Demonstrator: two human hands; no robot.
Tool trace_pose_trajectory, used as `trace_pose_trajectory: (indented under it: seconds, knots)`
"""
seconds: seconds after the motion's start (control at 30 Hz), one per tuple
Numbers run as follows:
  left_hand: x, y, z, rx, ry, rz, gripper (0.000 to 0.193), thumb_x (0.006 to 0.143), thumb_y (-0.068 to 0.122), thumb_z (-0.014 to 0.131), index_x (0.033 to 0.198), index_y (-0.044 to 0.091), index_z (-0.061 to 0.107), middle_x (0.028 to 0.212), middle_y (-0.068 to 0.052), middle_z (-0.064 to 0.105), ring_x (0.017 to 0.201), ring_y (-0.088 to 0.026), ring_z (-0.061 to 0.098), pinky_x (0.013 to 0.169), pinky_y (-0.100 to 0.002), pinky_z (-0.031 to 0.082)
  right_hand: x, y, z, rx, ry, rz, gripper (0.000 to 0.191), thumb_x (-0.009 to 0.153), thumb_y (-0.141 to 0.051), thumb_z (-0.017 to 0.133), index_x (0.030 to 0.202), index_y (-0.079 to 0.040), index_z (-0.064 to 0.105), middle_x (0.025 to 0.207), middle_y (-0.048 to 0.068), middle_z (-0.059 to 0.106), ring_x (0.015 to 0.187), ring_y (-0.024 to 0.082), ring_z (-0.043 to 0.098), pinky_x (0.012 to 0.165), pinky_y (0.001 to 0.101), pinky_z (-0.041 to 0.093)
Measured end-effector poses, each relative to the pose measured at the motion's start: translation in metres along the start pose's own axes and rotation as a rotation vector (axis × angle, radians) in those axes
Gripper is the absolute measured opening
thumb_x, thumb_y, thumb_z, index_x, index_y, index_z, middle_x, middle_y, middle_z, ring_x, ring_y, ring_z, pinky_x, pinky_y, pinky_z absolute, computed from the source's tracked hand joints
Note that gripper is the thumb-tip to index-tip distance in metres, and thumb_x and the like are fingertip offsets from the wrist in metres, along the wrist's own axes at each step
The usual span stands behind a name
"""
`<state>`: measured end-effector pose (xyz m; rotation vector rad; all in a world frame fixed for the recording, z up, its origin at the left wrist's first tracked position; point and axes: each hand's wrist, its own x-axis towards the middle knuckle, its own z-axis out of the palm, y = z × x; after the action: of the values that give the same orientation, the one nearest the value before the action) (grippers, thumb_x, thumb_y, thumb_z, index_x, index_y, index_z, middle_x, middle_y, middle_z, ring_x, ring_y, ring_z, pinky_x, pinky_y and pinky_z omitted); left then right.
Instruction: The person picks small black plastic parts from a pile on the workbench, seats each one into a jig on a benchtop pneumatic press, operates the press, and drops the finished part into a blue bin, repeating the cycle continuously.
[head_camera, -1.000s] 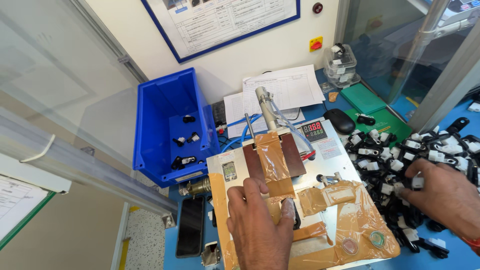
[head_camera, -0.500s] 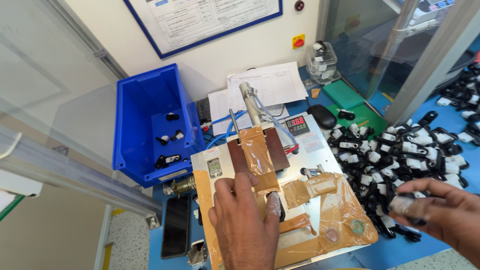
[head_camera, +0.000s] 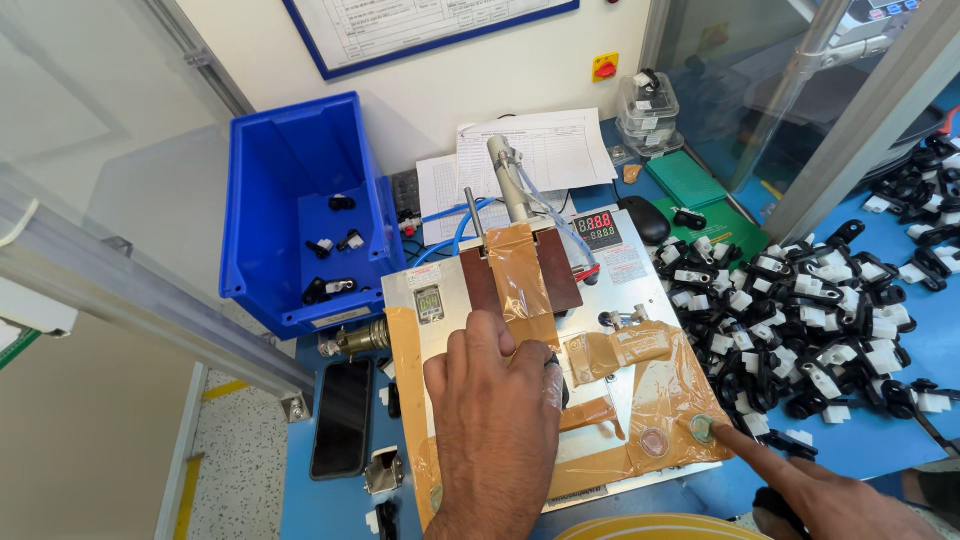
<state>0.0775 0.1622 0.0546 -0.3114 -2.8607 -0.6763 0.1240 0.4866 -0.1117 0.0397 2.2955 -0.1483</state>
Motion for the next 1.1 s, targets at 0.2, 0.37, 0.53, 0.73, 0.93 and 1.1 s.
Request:
trace_pose_trajectory:
  seconds: [0.2, 0.37, 0.53, 0.73, 0.93, 1.1]
  knots:
    - [0.002, -0.001, -0.004, 0.001, -0.056, 0.022, 0.026, 0.084, 0.018, 0.074, 0.106, 0.003, 0.074, 0.112, -0.01, 0.049, 0.109, -0.026, 0.046, 0.085, -0.045, 0.034, 0.009, 0.004, 0.013, -0.178, 0.098, -0.151, 0.096, 0.098, -0.034, 0.06, 0.169, -0.038, -0.004, 0.102, 0.003, 0.069, 0.095, 0.008, 0.072, 0.086, 0.0295, 0.064]
    - [0.005, -0.002, -0.005, 0.012, -0.086, 0.034, 0.025, 0.083, 0.016, 0.074, 0.105, 0.003, 0.074, 0.113, -0.011, 0.049, 0.108, -0.026, 0.046, 0.084, -0.045, 0.034, -0.017, -0.012, -0.021, 0.061, -0.144, -0.012, 0.093, 0.099, -0.039, 0.066, 0.167, -0.04, 0.003, 0.101, -0.001, 0.076, 0.089, 0.01, 0.079, 0.085, 0.0322, 0.06]
    - [0.003, -0.009, -0.001, 0.012, -0.014, 0.121, 0.024, 0.082, 0.014, 0.075, 0.103, 0.002, 0.075, 0.111, -0.011, 0.051, 0.102, -0.025, 0.048, 0.085, -0.045, 0.035, -0.04, -0.034, -0.039, 0.525, -0.031, -0.006, 0.077, 0.094, -0.031, 0.077, 0.156, -0.028, 0.032, 0.095, 0.004, 0.073, 0.088, 0.014, 0.07, 0.083, 0.033, 0.061]
    - [0.004, -0.024, 0.01, 0.11, -0.035, 0.276, 0.024, 0.086, 0.008, 0.07, 0.108, -0.002, 0.069, 0.111, -0.013, 0.051, 0.108, -0.025, 0.05, 0.094, -0.046, 0.037, -0.054, -0.047, -0.041, 1.213, -0.211, -0.131, 0.047, 0.09, -0.006, 0.074, 0.128, -0.004, 0.047, 0.095, 0.015, 0.074, 0.084, 0.021, 0.072, 0.07, 0.0358, 0.058]
    - [0.003, -0.037, 0.022, 0.197, -0.018, 0.383, 0.027, 0.087, 0.005, 0.062, 0.112, -0.005, 0.061, 0.124, -0.021, 0.049, 0.122, -0.031, 0.047, 0.104, -0.052, 0.033, -0.07, -0.064, -0.053, 1.141, -0.142, 0.163, 0.037, 0.093, -0.009, 0.073, 0.127, -0.001, 0.06, 0.107, 0.013, 0.071, 0.09, 0.018, 0.074, 0.075, 0.0336, 0.06]
    - [0.008, -0.039, 0.021, 0.206, 0.014, 0.496, 0.033, 0.085, 0.003, 0.061, 0.115, -0.009, 0.057, 0.13, -0.024, 0.048, 0.127, -0.034, 0.046, 0.105, -0.053, 0.032, -0.086, -0.088, -0.08, 0.878, 0.043, 0.216, 0.035, 0.089, -0.015, 0.084, 0.119, -0.003, 0.071, 0.099, 0.011, 0.075, 0.081, 0.021, 0.074, 0.07, 0.0338, 0.06]
